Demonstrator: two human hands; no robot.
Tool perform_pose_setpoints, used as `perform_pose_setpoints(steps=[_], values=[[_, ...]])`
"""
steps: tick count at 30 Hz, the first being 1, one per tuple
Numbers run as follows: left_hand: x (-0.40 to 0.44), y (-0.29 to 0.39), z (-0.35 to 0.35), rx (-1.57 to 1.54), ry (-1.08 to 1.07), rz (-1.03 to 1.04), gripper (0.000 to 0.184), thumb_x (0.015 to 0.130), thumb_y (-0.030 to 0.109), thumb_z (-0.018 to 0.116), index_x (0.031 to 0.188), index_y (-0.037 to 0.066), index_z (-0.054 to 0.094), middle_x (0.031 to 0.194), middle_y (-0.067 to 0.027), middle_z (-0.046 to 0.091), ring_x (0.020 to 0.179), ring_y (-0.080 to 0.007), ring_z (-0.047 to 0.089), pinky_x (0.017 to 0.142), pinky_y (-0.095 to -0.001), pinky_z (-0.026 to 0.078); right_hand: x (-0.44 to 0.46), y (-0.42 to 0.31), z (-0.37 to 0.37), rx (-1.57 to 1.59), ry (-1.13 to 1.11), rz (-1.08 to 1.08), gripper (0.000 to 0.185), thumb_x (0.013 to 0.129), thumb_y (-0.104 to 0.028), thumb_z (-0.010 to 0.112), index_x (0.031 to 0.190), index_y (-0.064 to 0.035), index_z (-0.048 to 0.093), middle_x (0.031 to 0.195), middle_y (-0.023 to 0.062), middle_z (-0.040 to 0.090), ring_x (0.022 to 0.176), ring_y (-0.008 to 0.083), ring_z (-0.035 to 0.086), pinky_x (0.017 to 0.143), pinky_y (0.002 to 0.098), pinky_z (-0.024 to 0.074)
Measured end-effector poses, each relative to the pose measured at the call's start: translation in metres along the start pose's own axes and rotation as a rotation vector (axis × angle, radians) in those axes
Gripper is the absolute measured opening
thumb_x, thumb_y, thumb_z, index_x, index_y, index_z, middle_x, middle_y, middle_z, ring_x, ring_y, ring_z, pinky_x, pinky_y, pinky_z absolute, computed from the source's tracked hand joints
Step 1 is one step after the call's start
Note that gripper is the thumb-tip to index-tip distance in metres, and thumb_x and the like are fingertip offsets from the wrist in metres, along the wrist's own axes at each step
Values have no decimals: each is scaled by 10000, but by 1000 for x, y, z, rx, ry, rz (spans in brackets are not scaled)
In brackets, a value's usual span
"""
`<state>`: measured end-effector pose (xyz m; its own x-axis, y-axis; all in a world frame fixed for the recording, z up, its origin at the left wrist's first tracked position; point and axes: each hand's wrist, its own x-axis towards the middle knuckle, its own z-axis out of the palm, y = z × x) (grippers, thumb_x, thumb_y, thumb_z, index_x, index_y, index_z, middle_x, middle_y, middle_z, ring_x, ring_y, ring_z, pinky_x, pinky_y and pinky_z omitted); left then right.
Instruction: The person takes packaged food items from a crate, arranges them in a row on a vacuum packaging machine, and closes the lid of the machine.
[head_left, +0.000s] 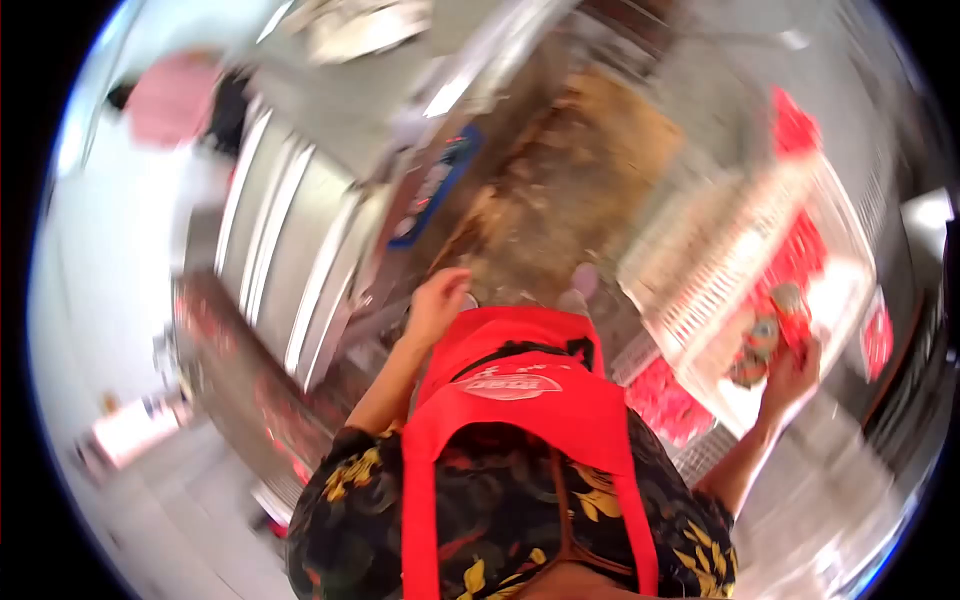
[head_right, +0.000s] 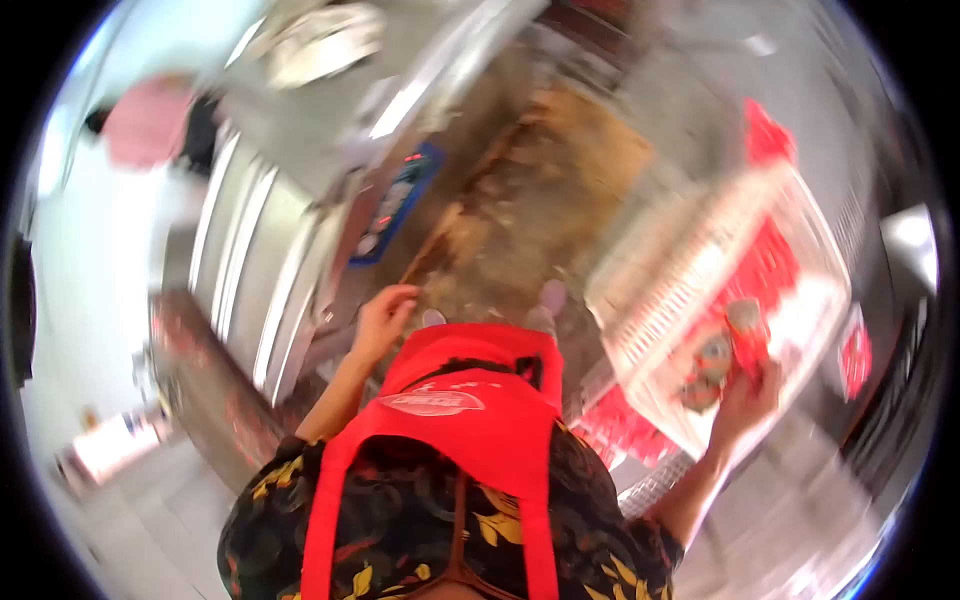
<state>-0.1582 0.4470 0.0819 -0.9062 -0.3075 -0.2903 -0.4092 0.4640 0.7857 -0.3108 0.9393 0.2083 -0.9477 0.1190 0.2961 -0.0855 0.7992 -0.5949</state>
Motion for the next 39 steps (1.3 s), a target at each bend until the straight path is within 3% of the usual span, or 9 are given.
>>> perform_pose_setpoints(steps=[7,13,18,21,24,30,33,35,39], values=[[-104,-95,-107,-302,198,-40,242,915,54,615,1156,41,642,1047,-79,683,911,-137,650,786,-275,518,-70,-242,121,312,-461,-526,161,799,98,495,905,16,585,770,52,532,687,145,512,603,287,408],[-176,-193,-228,-302,513,37,272,897,48,629,1169,58,633,1063,-101,675,891,-196,661,779,-296,527,-218,-501,300,485,-899,-772,163,829,28,552,968,-4,630,841,115,598,742,208,581,648,307,455],[-215,-248,-319,-263,858,-19,406,857,60,681,1248,36,575,1147,-156,637,1013,-300,638,836,-360,525,-355,-625,461,645,-996,-885,106,850,-17,578,953,-28,600,823,166,593,745,336,597,670,388,481],[-219,-281,-353,-121,962,-38,585,830,101,726,1353,30,474,1308,-195,541,1175,-357,546,948,-402,478,-416,-666,515,540,-1039,-869,77,867,-63,579,933,-28,564,857,200,603,792,409,591,683,435,478],[-199,-303,-377,48,1005,-88,990,695,232,848,1481,38,278,1469,-223,345,1347,-419,344,1104,-491,321,-460,-683,550,484,-1079,-837,130,865,-76,559,983,-23,552,939,218,612,869,429,588,743,476,477],[-138,-356,-386,233,992,-276,1136,569,323,900,1486,83,273,1480,-205,327,1346,-491,289,1068,-575,323,-481,-688,578,415,-1208,-877,557,840,-225,663,1311,9,481,1055,231,609,974,407,601,844,477,492],[-122,-377,-394,280,957,-317,1124,578,325,892,1494,111,275,1465,-202,349,1322,-473,331,1038,-561,362,-447,-695,567,570,-1369,-648,769,795,-325,760,1378,36,410,1034,192,619,929,319,639,807,408,519],[-117,-394,-407,247,972,-273,1156,561,340,901,1500,119,265,1460,-210,358,1304,-452,363,1034,-546,371,-415,-699,558,483,-1540,-372,850,757,-363,820,1396,19,411,912,97,605,826,150,584,753,273,497],[-133,-384,-420,220,842,-312,1173,570,389,900,1507,99,258,1488,-220,304,1345,-445,309,1047,-562,332,-347,-652,602,468,-1608,-132,258,871,-122,689,1091,-5,624,918,57,641,815,138,653,634,300,593]])
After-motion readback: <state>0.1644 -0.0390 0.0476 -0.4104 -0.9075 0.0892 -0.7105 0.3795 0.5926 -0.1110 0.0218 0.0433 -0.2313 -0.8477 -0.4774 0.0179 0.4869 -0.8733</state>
